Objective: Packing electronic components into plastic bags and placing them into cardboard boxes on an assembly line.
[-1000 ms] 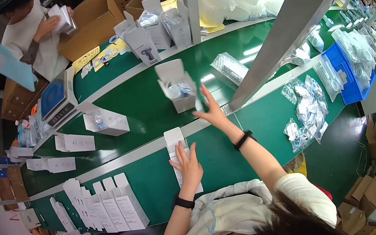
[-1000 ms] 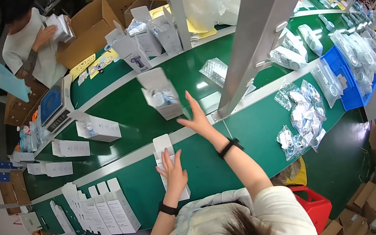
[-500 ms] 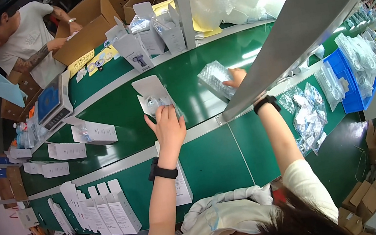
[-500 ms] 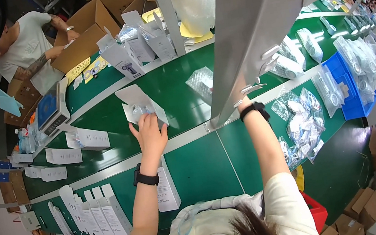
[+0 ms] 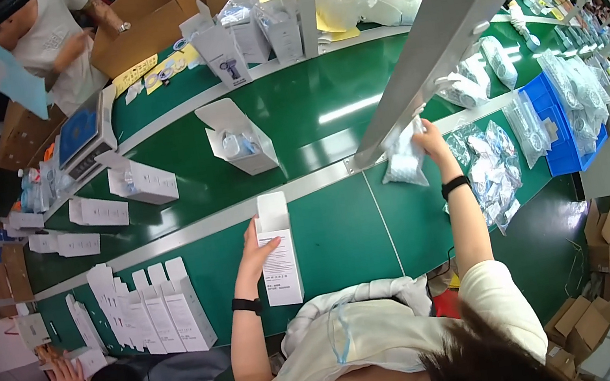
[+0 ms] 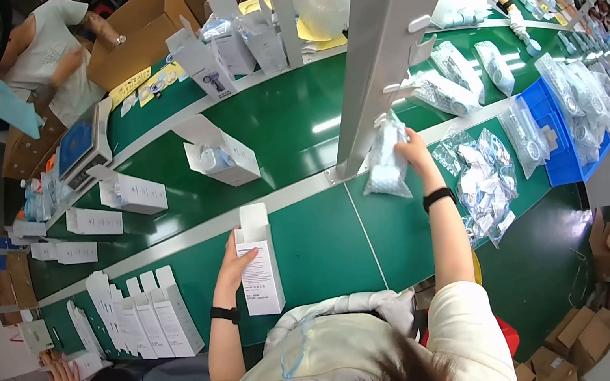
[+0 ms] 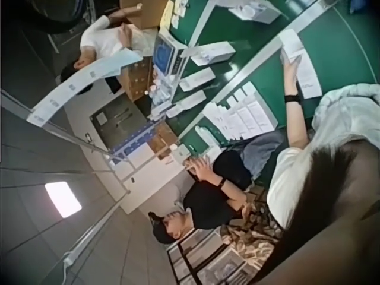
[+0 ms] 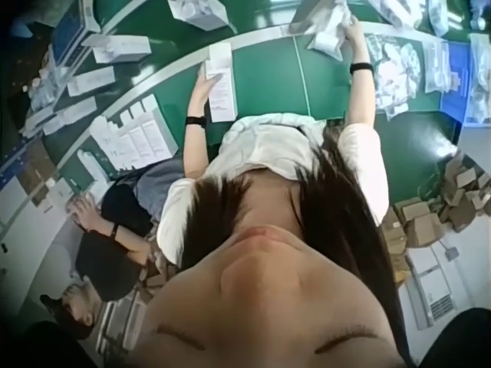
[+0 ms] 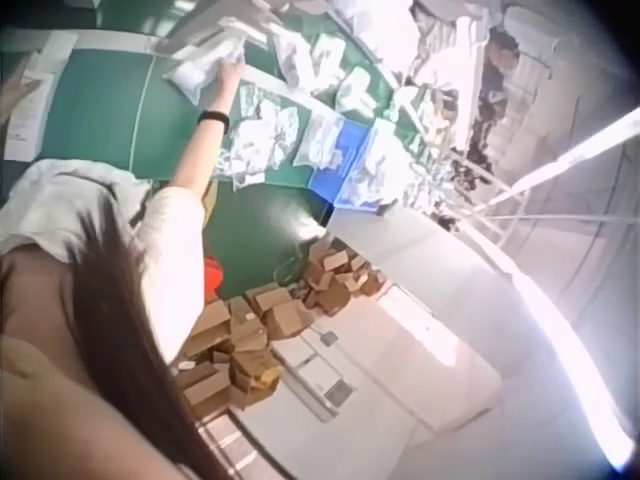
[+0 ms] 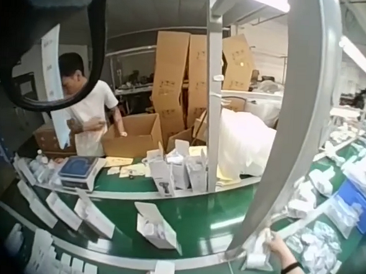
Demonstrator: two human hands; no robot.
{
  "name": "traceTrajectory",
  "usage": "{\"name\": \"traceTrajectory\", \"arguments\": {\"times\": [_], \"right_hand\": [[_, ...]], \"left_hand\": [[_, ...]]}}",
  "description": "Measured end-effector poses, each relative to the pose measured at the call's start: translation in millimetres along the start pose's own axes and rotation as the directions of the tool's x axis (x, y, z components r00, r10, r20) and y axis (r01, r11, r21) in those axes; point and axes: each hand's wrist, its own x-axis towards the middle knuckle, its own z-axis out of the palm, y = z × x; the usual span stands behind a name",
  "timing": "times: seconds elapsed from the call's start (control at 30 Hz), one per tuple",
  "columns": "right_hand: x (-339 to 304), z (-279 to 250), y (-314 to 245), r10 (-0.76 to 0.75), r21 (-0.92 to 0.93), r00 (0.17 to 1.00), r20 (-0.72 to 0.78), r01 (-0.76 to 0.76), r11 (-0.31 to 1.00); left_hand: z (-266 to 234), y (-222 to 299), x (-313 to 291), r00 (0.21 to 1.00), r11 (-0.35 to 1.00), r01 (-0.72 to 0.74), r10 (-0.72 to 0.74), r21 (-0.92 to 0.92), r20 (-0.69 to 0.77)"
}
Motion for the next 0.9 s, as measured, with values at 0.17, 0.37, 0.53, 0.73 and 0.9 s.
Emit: {"name": "traceTrajectory", "arguments": {"times": [0.17,0.37,0.53,0.73,0.9], "right_hand": [[-55,0,16,-0.178,-0.365,0.982,-0.061,0.144,0.92],[-86,32,-26,-0.131,-0.615,0.982,-0.135,0.02,0.788],[-124,7,-37,-0.208,0.401,0.932,-0.296,0.319,0.859],[-213,19,-138,-0.038,0.839,0.856,-0.516,0.514,0.18],[-217,94,-141,-0.215,0.606,0.763,-0.609,0.623,0.494]], "left_hand": [[30,50,-29,0.997,0.985,-0.01,0.022,-0.173,0.07],[73,110,-48,0.9,0.865,-0.427,0.379,0.262,0.216],[119,98,-45,0.669,0.535,-0.707,0.718,0.463,0.193],[145,68,-33,0.639,0.53,-0.731,0.752,0.429,0.16],[146,55,-33,0.731,0.647,-0.635,0.68,0.422,0.059]]}}
